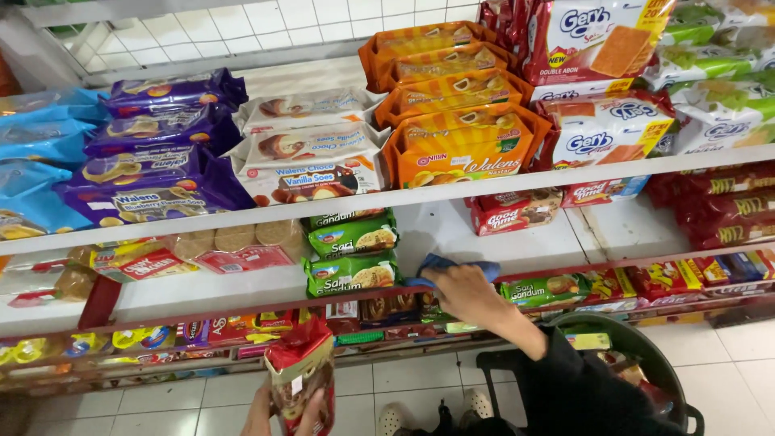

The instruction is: Cleaning and organizing snack products on shelves in a grocery store.

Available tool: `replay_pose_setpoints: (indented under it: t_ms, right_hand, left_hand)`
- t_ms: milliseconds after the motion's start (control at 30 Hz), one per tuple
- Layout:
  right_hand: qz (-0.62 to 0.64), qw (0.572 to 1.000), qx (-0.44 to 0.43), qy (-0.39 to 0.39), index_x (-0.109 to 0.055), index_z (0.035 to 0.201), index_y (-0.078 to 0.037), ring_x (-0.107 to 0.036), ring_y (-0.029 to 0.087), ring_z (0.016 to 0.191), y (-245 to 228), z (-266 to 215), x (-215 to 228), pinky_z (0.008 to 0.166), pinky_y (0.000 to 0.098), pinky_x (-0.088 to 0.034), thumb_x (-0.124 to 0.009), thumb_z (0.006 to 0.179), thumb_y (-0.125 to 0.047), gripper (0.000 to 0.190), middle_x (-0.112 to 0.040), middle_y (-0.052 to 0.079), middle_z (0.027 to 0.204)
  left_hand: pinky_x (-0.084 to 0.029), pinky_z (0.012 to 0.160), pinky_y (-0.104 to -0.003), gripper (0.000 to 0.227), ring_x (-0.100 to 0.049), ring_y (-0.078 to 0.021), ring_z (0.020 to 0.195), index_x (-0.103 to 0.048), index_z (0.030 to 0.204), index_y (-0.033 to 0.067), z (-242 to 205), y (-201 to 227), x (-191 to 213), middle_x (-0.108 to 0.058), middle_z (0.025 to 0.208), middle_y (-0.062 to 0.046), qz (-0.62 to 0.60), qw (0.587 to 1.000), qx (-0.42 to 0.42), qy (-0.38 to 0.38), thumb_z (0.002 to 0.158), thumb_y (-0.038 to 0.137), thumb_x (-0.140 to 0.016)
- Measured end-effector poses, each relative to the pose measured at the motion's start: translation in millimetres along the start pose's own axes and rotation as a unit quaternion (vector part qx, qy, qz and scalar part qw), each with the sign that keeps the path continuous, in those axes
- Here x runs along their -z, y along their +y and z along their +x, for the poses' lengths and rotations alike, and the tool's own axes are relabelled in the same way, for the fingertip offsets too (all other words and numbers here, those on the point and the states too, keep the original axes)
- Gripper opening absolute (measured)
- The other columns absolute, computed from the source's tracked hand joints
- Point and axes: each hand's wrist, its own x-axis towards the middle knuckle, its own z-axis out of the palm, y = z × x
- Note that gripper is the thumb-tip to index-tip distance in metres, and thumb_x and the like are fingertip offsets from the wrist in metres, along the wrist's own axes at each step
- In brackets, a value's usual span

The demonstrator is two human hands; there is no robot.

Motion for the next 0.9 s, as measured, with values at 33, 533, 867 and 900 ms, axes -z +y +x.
replay_pose_setpoints:
  t_ms: [33, 533, 867, 900]
  right_hand:
    - [0.018, 0.999, -0.023, 0.016, -0.061, 0.136, -0.009, -0.075, 0.033, 0.082, 2.3, 1.0, -3.2, 0.084, 0.0443, -0.059, -0.059, 0.083, -0.004, 0.053, -0.074, 0.020, 0.096]
    - [0.723, 0.527, -0.355, 0.271, -0.066, 0.120, -0.008, -0.072, 0.023, 0.080, 38.4, -139.8, -11.4, 0.068, 0.0393, -0.059, -0.072, 0.091, -0.021, 0.033, -0.074, 0.014, 0.105]
    - [0.127, 0.921, 0.091, 0.356, -0.063, 0.137, -0.004, -0.047, 0.041, 0.143, -103.4, -107.5, 37.9, 0.123, 0.0567, -0.025, -0.059, 0.074, 0.007, 0.064, -0.061, 0.019, 0.145]
    - [0.124, 0.939, 0.089, 0.310, -0.062, 0.140, -0.004, -0.044, 0.041, 0.145, -102.2, -110.7, 27.4, 0.122, 0.0576, -0.024, -0.061, 0.074, 0.005, 0.067, -0.058, 0.018, 0.148]
  left_hand:
    - [-0.056, 0.097, -0.035, 0.077, -0.079, -0.0242, 0.101, -0.050, 0.138, -0.0022, 6.8, 19.0, 6.7, -0.077, 0.109, -0.014, -0.011, 0.994, 0.067, -0.086, 0.076, 0.028, -0.083]
    - [-0.054, 0.087, -0.051, 0.095, -0.065, -0.0301, 0.104, -0.033, 0.159, 0.0043, 1.1, 100.8, -154.4, -0.059, 0.138, -0.020, -0.709, 0.666, 0.119, -0.199, 0.093, 0.061, -0.069]
    - [-0.060, 0.094, -0.049, 0.094, -0.047, -0.0232, 0.132, -0.019, 0.164, 0.0299, -13.7, 82.0, -216.8, -0.043, 0.150, -0.004, -0.460, 0.776, 0.370, -0.224, 0.084, 0.068, -0.051]
    - [-0.061, 0.096, -0.047, 0.094, -0.055, -0.0268, 0.131, -0.024, 0.163, 0.0189, -16.7, 56.3, -230.6, -0.049, 0.149, -0.010, -0.534, 0.744, 0.338, -0.218, 0.087, 0.068, -0.054]
